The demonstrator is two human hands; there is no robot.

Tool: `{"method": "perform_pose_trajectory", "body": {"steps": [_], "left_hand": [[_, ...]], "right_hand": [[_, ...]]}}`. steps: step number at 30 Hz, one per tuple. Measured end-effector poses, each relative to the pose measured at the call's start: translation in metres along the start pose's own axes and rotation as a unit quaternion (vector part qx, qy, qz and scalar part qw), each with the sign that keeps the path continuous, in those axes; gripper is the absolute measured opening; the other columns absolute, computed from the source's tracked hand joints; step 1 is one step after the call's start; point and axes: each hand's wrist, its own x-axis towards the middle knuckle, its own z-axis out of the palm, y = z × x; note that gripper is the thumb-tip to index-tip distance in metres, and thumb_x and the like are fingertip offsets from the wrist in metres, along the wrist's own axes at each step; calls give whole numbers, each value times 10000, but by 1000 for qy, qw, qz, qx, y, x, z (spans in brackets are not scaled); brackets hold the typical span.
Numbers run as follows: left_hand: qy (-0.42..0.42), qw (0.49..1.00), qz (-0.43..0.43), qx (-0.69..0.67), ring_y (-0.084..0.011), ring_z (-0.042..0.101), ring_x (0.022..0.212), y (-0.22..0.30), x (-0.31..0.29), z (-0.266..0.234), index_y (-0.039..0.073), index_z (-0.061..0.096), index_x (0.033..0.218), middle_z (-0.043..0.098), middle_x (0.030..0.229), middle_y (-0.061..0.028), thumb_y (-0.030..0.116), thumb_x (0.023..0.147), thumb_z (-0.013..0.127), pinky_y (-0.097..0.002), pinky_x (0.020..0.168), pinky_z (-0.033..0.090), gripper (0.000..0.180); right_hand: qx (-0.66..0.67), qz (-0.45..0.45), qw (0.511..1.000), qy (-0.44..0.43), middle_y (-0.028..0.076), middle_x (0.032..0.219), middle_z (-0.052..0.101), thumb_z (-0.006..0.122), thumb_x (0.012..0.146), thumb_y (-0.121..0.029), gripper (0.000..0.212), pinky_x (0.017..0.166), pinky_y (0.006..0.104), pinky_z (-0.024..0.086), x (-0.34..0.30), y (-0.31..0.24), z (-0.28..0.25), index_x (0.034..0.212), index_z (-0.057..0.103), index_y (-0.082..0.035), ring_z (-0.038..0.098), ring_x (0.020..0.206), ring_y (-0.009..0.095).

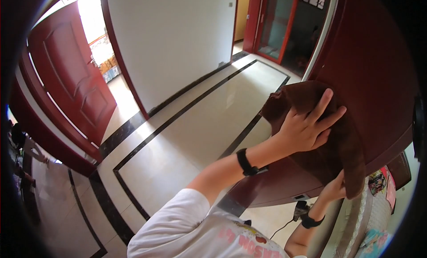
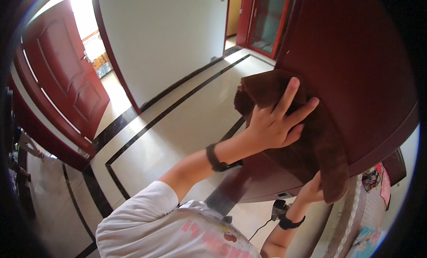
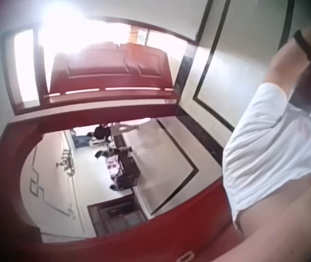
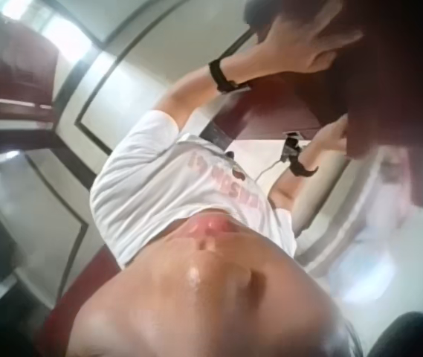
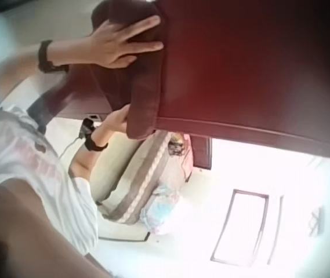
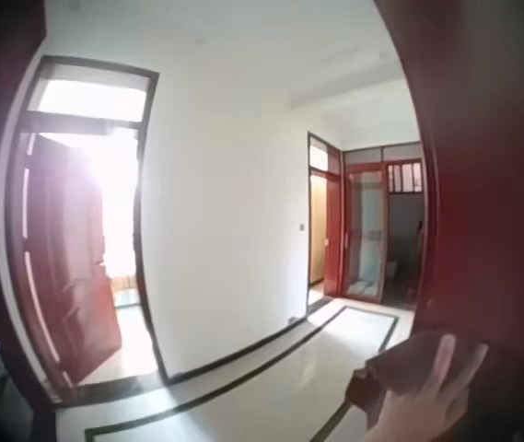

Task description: The person wipes the surface and edges of a red wooden door using a brown cloth, moving across different sections of the door panel and frame.

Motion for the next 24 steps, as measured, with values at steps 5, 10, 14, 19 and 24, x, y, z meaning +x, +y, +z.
{"method": "perform_pose_trajectory", "body": {"steps": [5,10,14,19,24], "left_hand": [[23,999,32,-1,-281,537,933,-20,-38,14,192,559,1095,279,1362,-247,234,648,659,-332,657,449,459],[106,989,66,-80,-265,537,885,-25,-19,16,90,495,840,292,1341,-272,115,621,705,-321,613,421,305],[117,983,31,-138,-332,516,880,-20,48,7,53,446,865,262,1343,-285,98,666,694,-371,687,413,321],[75,993,75,-60,-394,436,1066,-22,99,-7,60,496,1113,169,1413,-213,228,731,639,-453,837,384,441],[49,998,34,1,-382,439,1105,-25,73,-12,114,526,1176,188,1405,-229,371,718,594,-438,771,431,529]], "right_hand": [[93,166,981,-42,158,1024,592,541,868,-126,281,799,261,444,7,-31,16,1009,568,115,566,884,170],[92,283,944,-143,141,964,622,516,872,-154,286,757,262,446,52,-61,21,986,585,99,582,820,168],[-105,-21,989,-103,168,956,625,553,844,-155,265,799,322,438,92,-54,38,1034,602,23,581,859,242],[-267,-274,923,-39,261,1188,458,542,842,-199,312,932,443,337,145,-67,67,1141,579,-118,423,1096,393],[-334,-276,897,-83,229,1202,404,463,860,-383,395,942,504,304,118,-90,79,1184,549,-175,371,1134,420]]}}
